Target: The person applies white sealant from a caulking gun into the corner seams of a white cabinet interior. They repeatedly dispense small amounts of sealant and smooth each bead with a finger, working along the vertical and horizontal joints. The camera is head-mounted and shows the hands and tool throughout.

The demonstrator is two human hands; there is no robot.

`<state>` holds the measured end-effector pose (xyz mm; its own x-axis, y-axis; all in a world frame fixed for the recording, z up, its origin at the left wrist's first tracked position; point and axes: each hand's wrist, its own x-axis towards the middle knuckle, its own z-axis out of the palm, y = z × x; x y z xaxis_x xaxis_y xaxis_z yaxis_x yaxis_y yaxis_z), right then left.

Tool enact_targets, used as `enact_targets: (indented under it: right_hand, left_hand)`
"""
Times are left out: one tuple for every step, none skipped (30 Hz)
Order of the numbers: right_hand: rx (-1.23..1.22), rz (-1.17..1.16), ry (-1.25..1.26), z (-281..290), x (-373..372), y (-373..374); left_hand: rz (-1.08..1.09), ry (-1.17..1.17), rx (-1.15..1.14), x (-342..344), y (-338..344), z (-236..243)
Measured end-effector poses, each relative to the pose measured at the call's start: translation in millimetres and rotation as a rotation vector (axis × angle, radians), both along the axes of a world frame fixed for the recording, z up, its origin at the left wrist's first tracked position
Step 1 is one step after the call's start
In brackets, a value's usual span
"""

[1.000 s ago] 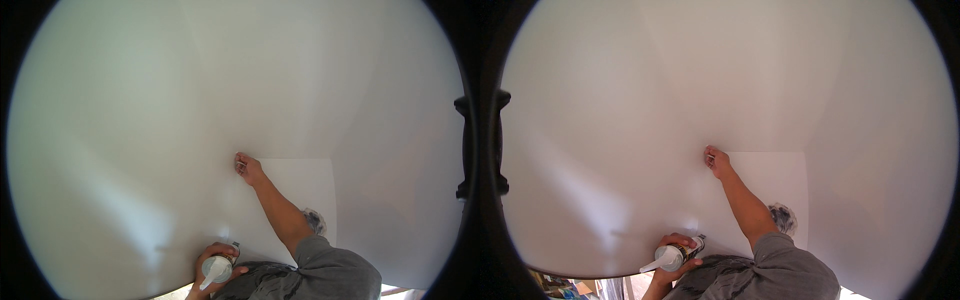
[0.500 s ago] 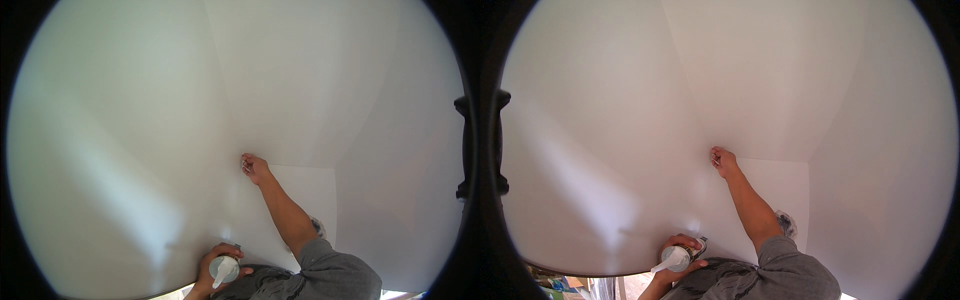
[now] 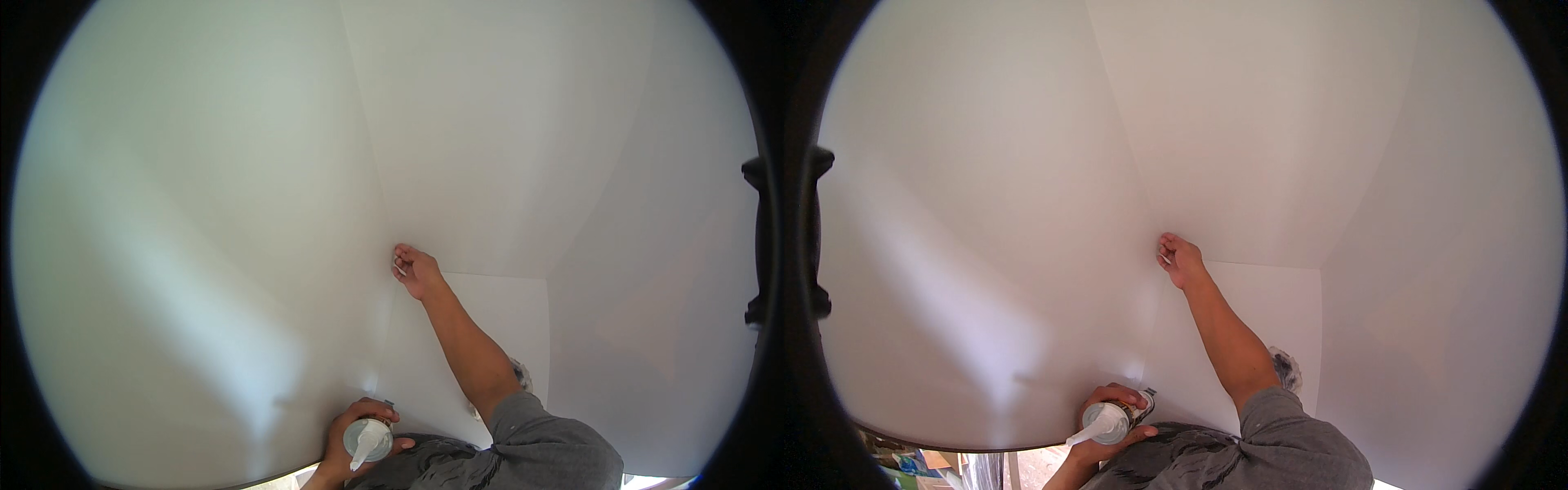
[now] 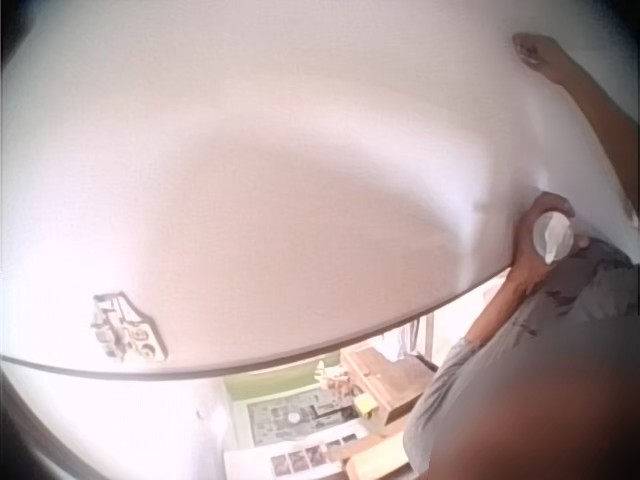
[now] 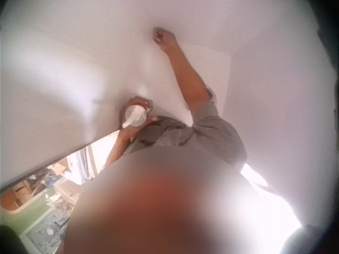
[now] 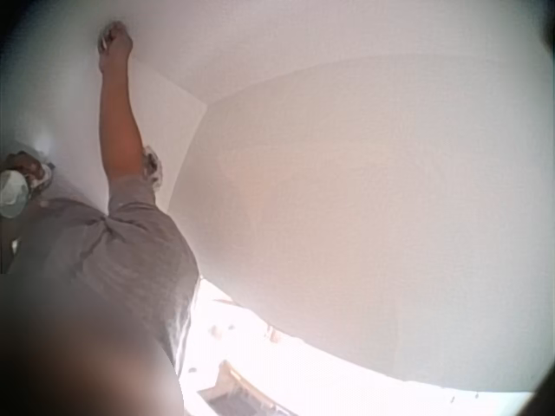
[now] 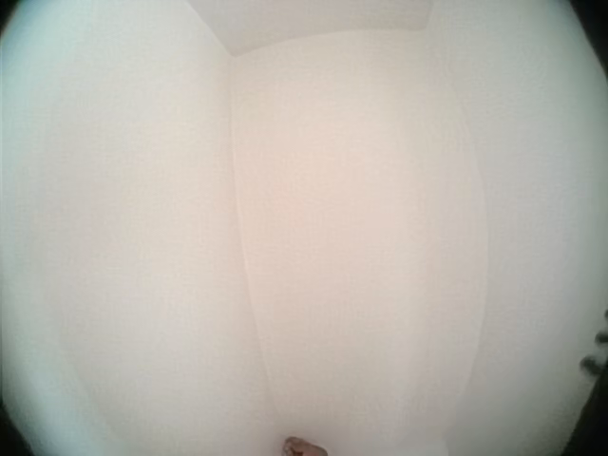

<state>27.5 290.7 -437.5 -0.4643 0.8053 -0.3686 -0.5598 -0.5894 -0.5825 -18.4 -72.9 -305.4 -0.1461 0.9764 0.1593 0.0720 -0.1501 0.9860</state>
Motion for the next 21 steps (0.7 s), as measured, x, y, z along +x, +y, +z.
enact_targets:
  right_hand:
    - [0.007, 0.003, 0.033, 5, 1, -1]
    - [0.014, 0.008, 0.064, 6, 1, -1]
    - [0.023, 0.017, 0.101, 9, 3, -1]
    - [0.04, 0.028, 0.132, 9, 6, -2]
    - [0.059, 0.046, 0.164, 7, 11, -3]
    - [0.085, 0.058, 0.202, 3, 16, -5]
    - [0.045, 0.067, 0.172, -3, 20, -8]
    - [0.016, 0.068, 0.146, -11, 23, -11]
    - [-0.021, 0.062, 0.105, -19, 25, -14]
    - [-0.04, 0.063, 0.097, -27, 27, -16]
    - [-0.07, 0.059, 0.075, -35, 28, -19]
    - [-0.123, 0.04, 0.026, -42, 28, -20]
    - [-0.11, 0.06, 0.036, -48, 27, -20]
    - [-0.121, 0.064, 0.019, -53, 26, -20]
    - [-0.136, 0.057, -0.011, -58, 24, -19]
    - [-0.126, 0.069, -0.006, -61, 23, -17]
    - [-0.119, 0.069, -0.015, -63, 21, -16]
    - [-0.133, 0.064, -0.041, -65, 19, -13]
    - [-0.114, 0.065, -0.039, -66, 17, -10]
    - [-0.115, 0.06, -0.055, -67, 15, -7]
    - [-0.122, 0.046, -0.083, -67, 14, -4]
  left_hand:
    - [-0.011, 0.019, -0.01, 0, 0, 3]
    - [-0.011, 0.025, -0.013, -2, 0, 3]
    - [-0.01, 0.029, -0.01, -3, 0, 6]
    - [-0.012, 0.04, -0.019, -3, 0, 7]
    - [-0.01, 0.044, -0.022, -3, 0, 8]
    - [-0.007, 0.048, -0.026, -2, -1, 9]
    - [-0.007, 0.046, -0.029, -2, -1, 10]
    - [-0.008, 0.044, -0.031, -2, -2, 10]
    - [-0.007, 0.032, -0.02, -1, -2, 10]
    - [-0.01, 0.035, -0.026, -1, -1, 9]
    - [-0.009, 0.029, -0.021, -1, -1, 9]
    - [-0.005, 0.026, -0.016, -1, -1, 9]
    - [-0.018, 0.04, -0.02, -1, -1, 9]
    - [-0.03, 0.056, -0.024, -2, -1, 10]
    - [-0.041, 0.073, -0.028, -3, -2, 10]
    - [-0.041, 0.086, -0.033, -3, -3, 11]
    - [-0.04, 0.099, -0.038, -3, -3, 11]
    - [-0.038, 0.113, -0.039, -3, -4, 11]
    - [-0.038, 0.105, -0.046, -3, -4, 12]
    - [-0.036, 0.097, -0.05, -3, -4, 12]
    - [-0.032, 0.089, -0.05, -3, -4, 12]
